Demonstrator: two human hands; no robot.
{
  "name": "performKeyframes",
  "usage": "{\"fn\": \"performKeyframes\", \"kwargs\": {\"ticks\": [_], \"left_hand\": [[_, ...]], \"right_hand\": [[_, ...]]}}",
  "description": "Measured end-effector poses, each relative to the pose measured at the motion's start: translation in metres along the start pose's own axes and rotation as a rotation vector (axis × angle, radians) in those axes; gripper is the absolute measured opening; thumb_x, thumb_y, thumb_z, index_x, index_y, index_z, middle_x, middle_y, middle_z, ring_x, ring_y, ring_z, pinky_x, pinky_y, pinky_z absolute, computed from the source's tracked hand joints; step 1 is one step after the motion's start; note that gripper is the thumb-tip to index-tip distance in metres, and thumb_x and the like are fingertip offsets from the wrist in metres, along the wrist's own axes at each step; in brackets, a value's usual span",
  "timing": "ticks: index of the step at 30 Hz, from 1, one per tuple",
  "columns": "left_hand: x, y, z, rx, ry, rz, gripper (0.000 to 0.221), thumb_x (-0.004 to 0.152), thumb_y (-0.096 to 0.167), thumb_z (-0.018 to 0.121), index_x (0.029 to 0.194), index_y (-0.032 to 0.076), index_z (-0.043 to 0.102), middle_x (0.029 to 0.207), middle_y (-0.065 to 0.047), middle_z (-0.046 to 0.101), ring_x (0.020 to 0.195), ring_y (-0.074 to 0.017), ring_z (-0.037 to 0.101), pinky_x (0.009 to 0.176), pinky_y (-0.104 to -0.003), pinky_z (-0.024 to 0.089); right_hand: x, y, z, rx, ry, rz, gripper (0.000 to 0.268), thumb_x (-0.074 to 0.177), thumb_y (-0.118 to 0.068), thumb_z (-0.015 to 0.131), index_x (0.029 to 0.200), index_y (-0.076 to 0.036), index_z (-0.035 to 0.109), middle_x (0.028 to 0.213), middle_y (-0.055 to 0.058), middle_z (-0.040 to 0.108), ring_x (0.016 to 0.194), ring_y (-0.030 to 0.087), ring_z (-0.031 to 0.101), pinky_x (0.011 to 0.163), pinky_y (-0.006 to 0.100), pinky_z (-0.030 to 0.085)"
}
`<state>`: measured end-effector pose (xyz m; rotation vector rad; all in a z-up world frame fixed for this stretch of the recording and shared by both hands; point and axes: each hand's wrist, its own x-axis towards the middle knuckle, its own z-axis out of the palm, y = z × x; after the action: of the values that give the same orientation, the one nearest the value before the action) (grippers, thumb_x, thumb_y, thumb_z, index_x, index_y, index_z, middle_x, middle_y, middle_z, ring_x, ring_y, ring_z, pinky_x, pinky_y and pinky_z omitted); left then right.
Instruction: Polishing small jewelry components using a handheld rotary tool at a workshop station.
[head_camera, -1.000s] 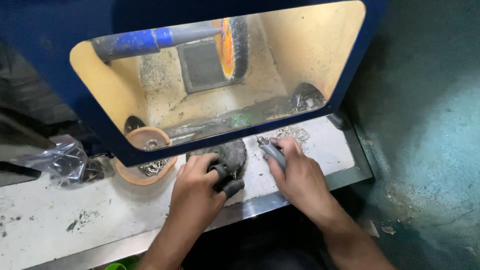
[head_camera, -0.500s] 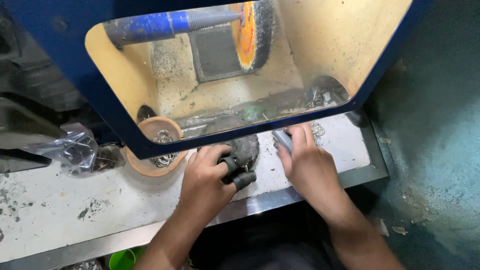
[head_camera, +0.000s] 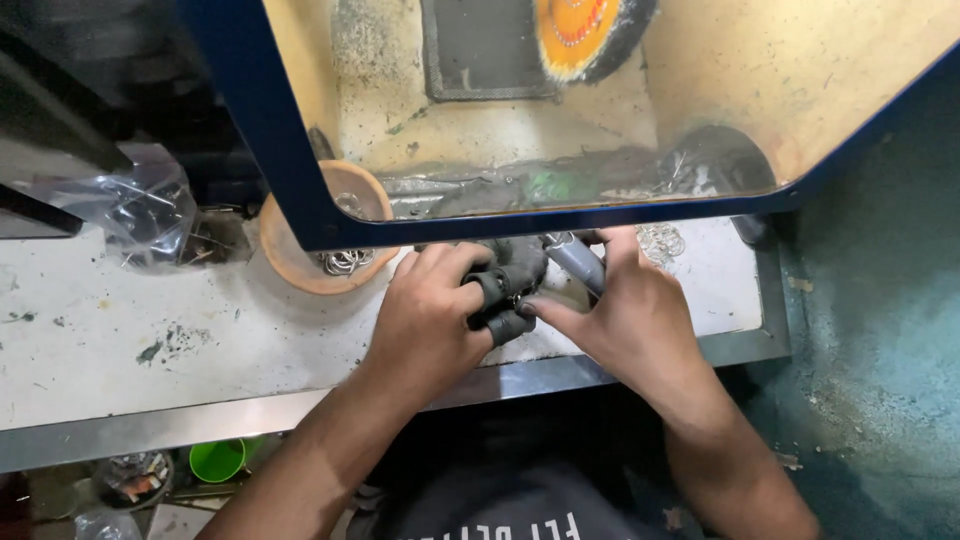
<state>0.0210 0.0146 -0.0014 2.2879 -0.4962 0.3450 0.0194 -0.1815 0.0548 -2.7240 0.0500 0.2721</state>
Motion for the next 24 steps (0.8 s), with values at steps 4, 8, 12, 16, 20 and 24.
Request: {"fn": "performKeyframes", "kwargs": {"ticks": [4,8,12,16,20,24], "left_hand": [[0.001,-0.001,-0.008,0.001,-0.032,0.001,0.02,0.072,0.026,0.088,0.069,0.01,0.076,0.097,0.0,0.069,0.09,-0.0256,0.062,0.073,-0.039,0.042],[-0.001,-0.009,-0.007,-0.053,-0.119,0.099,0.038,0.079,0.039,0.089,0.08,0.004,0.074,0.112,-0.007,0.069,0.097,-0.0316,0.06,0.076,-0.046,0.042],[-0.003,-0.014,-0.004,-0.034,-0.114,0.12,0.04,0.079,0.04,0.09,0.076,0.004,0.073,0.112,-0.006,0.07,0.095,-0.0304,0.059,0.076,-0.046,0.042],[-0.003,-0.015,-0.007,-0.088,-0.143,0.091,0.04,0.08,0.036,0.091,0.073,0.002,0.072,0.114,-0.007,0.07,0.1,-0.0307,0.06,0.077,-0.047,0.041],[-0.004,-0.014,-0.007,-0.114,-0.186,0.057,0.034,0.076,0.031,0.092,0.076,0.002,0.075,0.114,-0.008,0.07,0.101,-0.031,0.059,0.081,-0.049,0.042],[-0.004,-0.014,-0.005,-0.146,-0.171,0.053,0.033,0.074,0.028,0.094,0.078,0.001,0.075,0.115,-0.007,0.07,0.103,-0.0304,0.059,0.082,-0.049,0.041]], "right_hand": [[0.006,0.01,0.008,-0.001,0.014,0.005,0.082,0.066,-0.036,0.093,0.125,-0.002,0.049,0.099,0.029,0.071,0.088,0.053,0.072,0.082,0.062,0.055],[0.007,0.017,0.011,-0.063,0.055,0.09,0.07,0.071,-0.052,0.091,0.113,-0.01,0.053,0.087,0.013,0.061,0.076,0.04,0.065,0.064,0.048,0.049],[-0.008,0.037,0.0,-0.047,0.304,-0.414,0.039,0.098,-0.019,0.076,0.13,-0.006,0.058,0.125,0.013,0.068,0.11,0.032,0.068,0.083,0.043,0.055],[-0.017,0.056,0.012,-0.125,0.397,-0.457,0.029,0.105,-0.014,0.063,0.13,0.001,0.062,0.131,0.019,0.066,0.121,0.037,0.064,0.107,0.046,0.049],[-0.013,0.063,0.021,-0.063,0.479,-0.654,0.031,0.091,-0.016,0.08,0.112,0.003,0.067,0.11,0.019,0.073,0.099,0.035,0.072,0.091,0.043,0.057],[-0.005,0.063,0.021,0.009,0.389,-0.729,0.029,0.082,-0.012,0.08,0.108,-0.003,0.068,0.102,0.013,0.074,0.089,0.028,0.073,0.082,0.038,0.057]]}}
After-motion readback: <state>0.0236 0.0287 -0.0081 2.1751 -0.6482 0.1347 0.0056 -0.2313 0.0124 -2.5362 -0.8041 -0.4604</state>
